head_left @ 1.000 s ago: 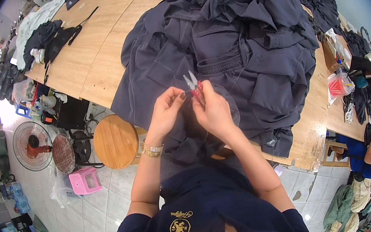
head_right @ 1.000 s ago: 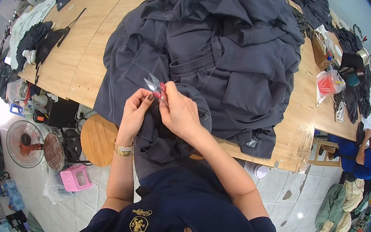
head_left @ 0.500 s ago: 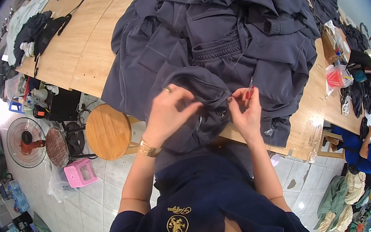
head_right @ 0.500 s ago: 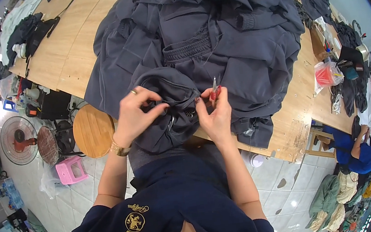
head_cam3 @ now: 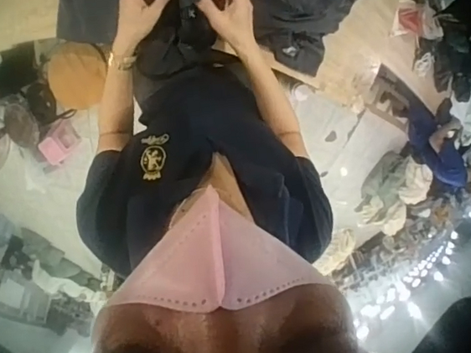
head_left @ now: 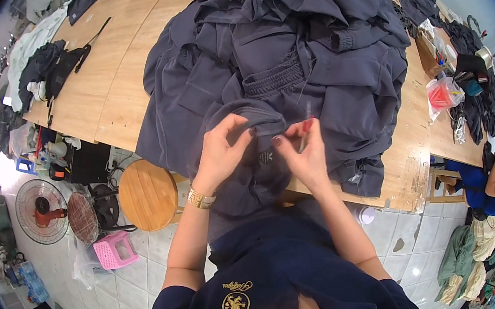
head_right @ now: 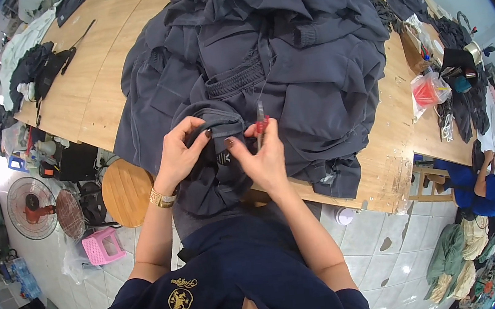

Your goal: Trimming loose threads from garments using thread snips in a factory setting.

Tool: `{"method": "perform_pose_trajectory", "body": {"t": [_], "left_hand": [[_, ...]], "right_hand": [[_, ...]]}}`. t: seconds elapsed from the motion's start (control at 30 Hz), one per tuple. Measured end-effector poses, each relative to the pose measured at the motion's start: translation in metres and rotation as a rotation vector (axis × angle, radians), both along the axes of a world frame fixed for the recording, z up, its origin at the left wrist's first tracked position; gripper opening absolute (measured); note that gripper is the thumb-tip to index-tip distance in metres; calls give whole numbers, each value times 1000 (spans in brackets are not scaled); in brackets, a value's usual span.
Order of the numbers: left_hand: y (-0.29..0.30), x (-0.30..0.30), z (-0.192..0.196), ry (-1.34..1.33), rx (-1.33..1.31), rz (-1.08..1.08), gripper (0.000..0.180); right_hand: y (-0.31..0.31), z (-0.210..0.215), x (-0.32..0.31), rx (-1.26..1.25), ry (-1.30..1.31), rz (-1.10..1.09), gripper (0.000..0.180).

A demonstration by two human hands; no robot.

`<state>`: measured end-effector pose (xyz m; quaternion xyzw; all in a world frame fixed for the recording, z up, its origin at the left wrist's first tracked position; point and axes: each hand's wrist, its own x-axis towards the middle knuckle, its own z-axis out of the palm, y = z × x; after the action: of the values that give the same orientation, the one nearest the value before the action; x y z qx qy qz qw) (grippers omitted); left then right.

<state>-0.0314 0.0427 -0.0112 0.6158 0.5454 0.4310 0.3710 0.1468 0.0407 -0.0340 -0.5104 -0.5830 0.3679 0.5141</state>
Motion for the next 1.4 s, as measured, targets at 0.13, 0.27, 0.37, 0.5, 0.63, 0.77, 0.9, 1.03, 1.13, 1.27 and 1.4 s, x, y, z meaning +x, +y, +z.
{"method": "perform_pose_trajectory", "body": {"t": [0.13, 0.27, 0.37, 0.5, 0.63, 0.77, 0.9, 1.03, 1.13, 1.27, 1.4], "left_hand": [[6, -6, -6, -129, -126, -31, 15], [21, -23, -6, -181, -79, -63, 14], [26, -18, -9, -231, -153, -76, 12], [34, -23, -16, -303, -255, -114, 17], [38, -15, -15, -205, -168, -52, 23], [41, -15, -16, -104, -123, -23, 25], [44, -15, -12, -27, -127, 8, 27], [48, -17, -8, 96, -162, 53, 27], [43, -14, -5, 96, -88, 100, 25], [35, -9, 5, 123, 263, 276, 17], [7, -11, 16, 321, 401, 152, 22]], "right_hand": [[0, 10, -4, -111, -172, 12, 37], [5, 4, 6, -119, -201, 23, 33], [7, 5, 5, -138, -218, 31, 33], [8, 4, 4, -128, -226, 39, 32], [11, -1, 4, -111, -162, 37, 30], [14, 2, 6, -154, -57, 62, 26], [15, 2, 8, -228, -37, 87, 23], [16, 6, 8, -218, -53, 105, 21], [17, 5, 5, -207, -48, 85, 20], [20, 0, 8, -206, -26, 83, 19], [22, -1, 9, -200, -27, 60, 18]]}}
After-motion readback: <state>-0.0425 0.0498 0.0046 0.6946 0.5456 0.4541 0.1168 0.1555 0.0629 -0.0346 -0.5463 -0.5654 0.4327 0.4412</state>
